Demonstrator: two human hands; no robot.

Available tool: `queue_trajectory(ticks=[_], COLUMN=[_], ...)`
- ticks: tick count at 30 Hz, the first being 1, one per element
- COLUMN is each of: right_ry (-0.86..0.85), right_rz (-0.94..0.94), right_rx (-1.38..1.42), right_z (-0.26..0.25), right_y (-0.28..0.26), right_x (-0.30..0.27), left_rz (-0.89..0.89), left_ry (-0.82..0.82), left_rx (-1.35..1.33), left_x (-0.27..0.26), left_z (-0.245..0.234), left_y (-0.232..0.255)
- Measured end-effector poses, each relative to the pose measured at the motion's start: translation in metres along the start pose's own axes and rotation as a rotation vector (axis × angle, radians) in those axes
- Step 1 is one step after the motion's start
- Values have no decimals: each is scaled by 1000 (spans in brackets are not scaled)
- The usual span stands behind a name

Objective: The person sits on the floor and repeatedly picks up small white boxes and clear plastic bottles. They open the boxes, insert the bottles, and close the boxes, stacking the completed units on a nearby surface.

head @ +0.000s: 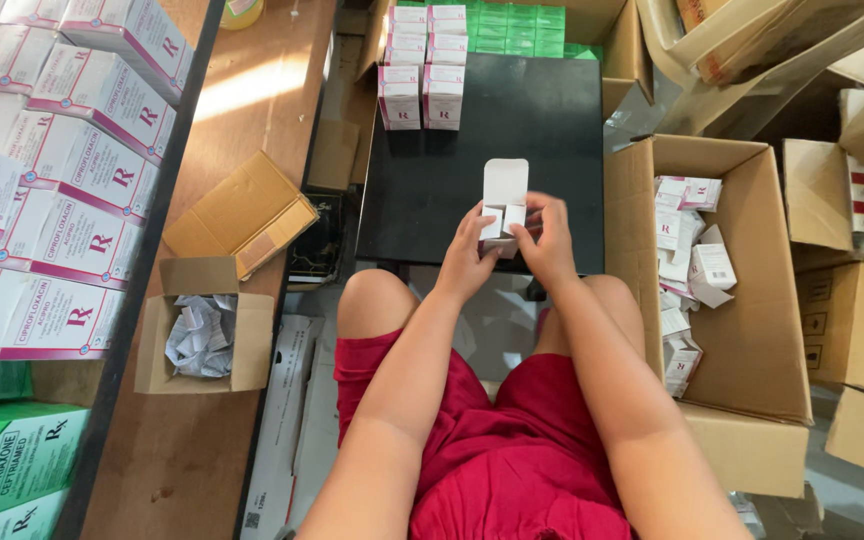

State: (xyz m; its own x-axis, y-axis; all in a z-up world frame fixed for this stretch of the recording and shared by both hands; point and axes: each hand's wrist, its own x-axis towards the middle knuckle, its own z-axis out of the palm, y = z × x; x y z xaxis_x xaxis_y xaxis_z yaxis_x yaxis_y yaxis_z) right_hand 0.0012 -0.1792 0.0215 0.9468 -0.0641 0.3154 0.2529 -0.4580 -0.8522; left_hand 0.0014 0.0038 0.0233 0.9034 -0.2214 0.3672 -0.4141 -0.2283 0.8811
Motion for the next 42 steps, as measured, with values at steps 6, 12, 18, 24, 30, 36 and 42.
queue_trajectory(ticks=[6,12,18,24,30,36,42], right_ry=[-139,-50,9,75,126,37,64], right_rz=[112,-335,-393,-442,-446,-411,-411], right_rx=[492,-102,-256,-279,-321,-291,-528], right_z=[-14,-25,-13,-12,-5,-10,-4], right_y=[-23,-39,-56,-56,-52,-60,-54], right_x=[32,-1,-14,-10,-9,-12,-22], left_rz=[-104,-78,-117,-85,29,-65,-67], left_ry=[-53,-16,-3,-31,-42,-100,-80], left_rx=[-1,-39,-12,-22,28,61,57], left_x=[2,-3,-4,-5,-6,-3,-6], left_z=[4,7,10,7,11,6,6], left_y=[-9,-12,-15,-15,-13,-5,-2])
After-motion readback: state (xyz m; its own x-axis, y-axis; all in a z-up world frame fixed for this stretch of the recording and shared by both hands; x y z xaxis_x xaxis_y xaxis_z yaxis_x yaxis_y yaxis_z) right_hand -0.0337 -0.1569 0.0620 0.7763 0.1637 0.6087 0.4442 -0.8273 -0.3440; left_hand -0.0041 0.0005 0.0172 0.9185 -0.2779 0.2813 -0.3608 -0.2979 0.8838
